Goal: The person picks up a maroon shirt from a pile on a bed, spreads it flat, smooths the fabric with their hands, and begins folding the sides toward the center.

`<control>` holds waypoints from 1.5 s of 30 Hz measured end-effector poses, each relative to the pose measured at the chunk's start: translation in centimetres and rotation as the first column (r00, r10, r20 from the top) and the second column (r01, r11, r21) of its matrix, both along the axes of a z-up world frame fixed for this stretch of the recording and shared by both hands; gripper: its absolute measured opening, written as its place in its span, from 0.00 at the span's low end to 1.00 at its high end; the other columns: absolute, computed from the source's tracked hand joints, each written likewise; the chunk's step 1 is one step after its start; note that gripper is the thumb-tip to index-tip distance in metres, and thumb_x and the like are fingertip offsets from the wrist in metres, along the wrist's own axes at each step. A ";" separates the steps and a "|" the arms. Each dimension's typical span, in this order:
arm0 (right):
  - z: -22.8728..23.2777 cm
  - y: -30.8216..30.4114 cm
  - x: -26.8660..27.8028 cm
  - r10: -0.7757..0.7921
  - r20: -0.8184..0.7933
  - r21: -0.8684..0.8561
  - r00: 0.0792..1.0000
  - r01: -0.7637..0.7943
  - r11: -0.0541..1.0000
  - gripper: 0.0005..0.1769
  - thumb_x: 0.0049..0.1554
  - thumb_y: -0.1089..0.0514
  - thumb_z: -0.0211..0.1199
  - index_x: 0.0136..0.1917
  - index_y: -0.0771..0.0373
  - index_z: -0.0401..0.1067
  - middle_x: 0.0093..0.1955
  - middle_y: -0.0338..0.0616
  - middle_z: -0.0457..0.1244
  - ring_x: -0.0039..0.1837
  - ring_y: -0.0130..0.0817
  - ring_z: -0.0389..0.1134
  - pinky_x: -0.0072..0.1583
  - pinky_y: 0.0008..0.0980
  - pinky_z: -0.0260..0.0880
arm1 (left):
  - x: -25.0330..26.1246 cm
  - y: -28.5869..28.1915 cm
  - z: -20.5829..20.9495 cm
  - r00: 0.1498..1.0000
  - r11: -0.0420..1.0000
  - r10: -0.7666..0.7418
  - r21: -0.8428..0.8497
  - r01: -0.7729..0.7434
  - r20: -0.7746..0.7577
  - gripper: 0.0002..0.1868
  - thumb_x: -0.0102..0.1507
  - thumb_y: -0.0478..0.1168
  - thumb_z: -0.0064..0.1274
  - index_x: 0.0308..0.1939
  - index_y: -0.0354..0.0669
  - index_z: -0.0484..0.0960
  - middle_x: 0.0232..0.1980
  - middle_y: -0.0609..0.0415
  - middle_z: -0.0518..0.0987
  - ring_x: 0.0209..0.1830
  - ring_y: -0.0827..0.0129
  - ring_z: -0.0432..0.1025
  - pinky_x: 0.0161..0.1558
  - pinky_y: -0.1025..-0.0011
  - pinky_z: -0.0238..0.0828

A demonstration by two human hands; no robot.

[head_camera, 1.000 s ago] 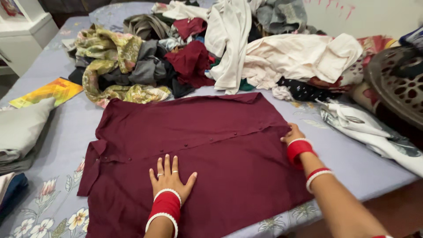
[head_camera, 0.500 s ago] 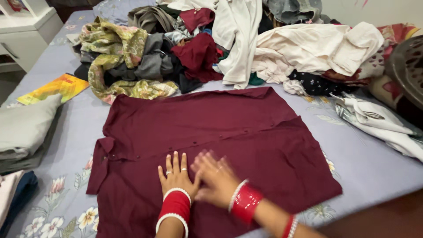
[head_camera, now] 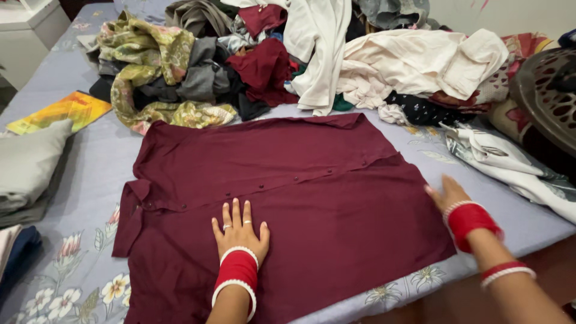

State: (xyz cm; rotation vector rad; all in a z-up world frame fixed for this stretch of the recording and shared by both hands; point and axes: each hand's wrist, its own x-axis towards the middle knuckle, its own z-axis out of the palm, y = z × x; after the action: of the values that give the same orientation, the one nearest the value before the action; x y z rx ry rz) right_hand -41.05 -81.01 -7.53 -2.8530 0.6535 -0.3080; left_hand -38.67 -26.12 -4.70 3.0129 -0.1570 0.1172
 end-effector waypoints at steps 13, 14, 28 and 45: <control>1.8 15.9 4.7 0.632 0.180 0.072 0.754 -0.651 0.756 0.23 0.57 0.47 0.63 0.65 0.52 0.71 0.70 0.43 0.65 0.72 0.45 0.64 0.69 0.43 0.65 | 0.0 -0.1 -1.0 0.998 0.999 -0.007 -0.033 0.009 0.059 0.40 0.64 0.62 0.39 0.77 0.51 0.55 0.82 0.51 0.49 0.82 0.57 0.38 0.76 0.45 0.30; 1.4 12.7 5.8 0.495 0.097 0.084 0.864 -0.502 0.860 0.26 0.58 0.44 0.61 0.67 0.51 0.69 0.71 0.46 0.61 0.70 0.48 0.63 0.68 0.44 0.63 | 0.4 0.0 -0.8 0.997 0.999 -0.008 -0.031 0.011 0.080 0.40 0.64 0.61 0.38 0.77 0.51 0.55 0.82 0.51 0.49 0.82 0.57 0.39 0.75 0.45 0.30; 3.5 26.5 1.9 0.699 -0.107 -0.058 0.707 -0.706 0.706 0.41 0.58 0.44 0.62 0.79 0.54 0.53 0.84 0.47 0.43 0.85 0.49 0.38 0.77 0.54 0.43 | 0.2 -0.2 -0.5 0.999 0.999 -0.001 -0.041 0.003 0.054 0.40 0.64 0.61 0.38 0.77 0.51 0.56 0.82 0.52 0.49 0.83 0.58 0.38 0.76 0.46 0.30; 3.1 26.4 4.0 0.198 -0.376 -0.137 0.905 -0.265 0.955 0.49 0.60 0.23 0.41 0.84 0.47 0.35 0.87 0.40 0.26 0.85 0.45 0.24 0.77 0.67 0.27 | 0.0 -0.3 -0.7 0.999 0.999 -0.003 -0.037 0.005 0.047 0.39 0.65 0.61 0.37 0.77 0.51 0.55 0.82 0.52 0.48 0.83 0.57 0.38 0.76 0.45 0.30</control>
State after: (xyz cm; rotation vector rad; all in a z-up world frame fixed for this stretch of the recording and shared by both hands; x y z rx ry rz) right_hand -37.03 -54.59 -4.47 -3.1576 0.3448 0.2095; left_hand -38.64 -26.41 -5.41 2.9743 -0.1637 0.1884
